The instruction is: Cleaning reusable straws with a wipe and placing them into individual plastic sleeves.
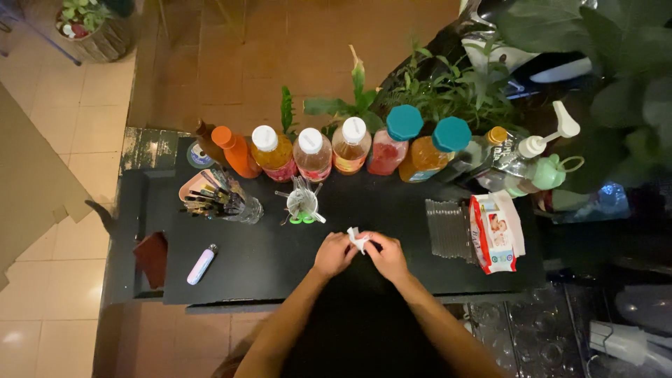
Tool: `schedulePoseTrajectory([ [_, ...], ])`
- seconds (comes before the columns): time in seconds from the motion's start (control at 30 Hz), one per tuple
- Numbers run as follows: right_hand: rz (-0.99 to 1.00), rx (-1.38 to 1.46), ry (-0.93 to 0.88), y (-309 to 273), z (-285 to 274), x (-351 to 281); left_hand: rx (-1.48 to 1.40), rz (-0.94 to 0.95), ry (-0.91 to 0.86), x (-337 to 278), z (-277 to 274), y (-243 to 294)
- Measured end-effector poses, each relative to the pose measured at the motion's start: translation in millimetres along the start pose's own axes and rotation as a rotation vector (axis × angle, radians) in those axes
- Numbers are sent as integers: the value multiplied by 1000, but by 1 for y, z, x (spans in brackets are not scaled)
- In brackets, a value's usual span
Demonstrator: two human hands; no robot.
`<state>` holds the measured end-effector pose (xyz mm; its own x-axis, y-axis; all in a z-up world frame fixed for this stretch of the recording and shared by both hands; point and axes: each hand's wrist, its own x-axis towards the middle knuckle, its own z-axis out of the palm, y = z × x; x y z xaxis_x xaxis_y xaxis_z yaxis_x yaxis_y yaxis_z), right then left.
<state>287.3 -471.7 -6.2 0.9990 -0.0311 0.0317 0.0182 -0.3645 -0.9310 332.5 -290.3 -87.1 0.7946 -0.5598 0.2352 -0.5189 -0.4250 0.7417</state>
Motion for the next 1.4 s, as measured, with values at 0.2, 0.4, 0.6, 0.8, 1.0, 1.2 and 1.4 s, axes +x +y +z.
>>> schedulePoseTrajectory([
  [0.2,-194,-96,-159,-48,-11,1,27,30,-30,-4,17,-19],
  [0.4,-302,-114,-4,-40,-8,-7,-58,-21,17,-1,-2,1],
  [0.6,-301,-115,34,-9,-1,-4,-56,12,46,0,-2,1],
  [0.8,-175,-127,-5,-20,-10,5,-98,117,127,4,-9,7],
  [1.0,-218,-86,39,-31,-17,13,-90,-42,81,2,-1,3],
  [1.2,-157,-5,36,-21,-6,15,-103,-69,59,-2,6,-5],
  [1.4,-116,-36,-46,15,4,11,-108,21,93,4,-13,9],
])
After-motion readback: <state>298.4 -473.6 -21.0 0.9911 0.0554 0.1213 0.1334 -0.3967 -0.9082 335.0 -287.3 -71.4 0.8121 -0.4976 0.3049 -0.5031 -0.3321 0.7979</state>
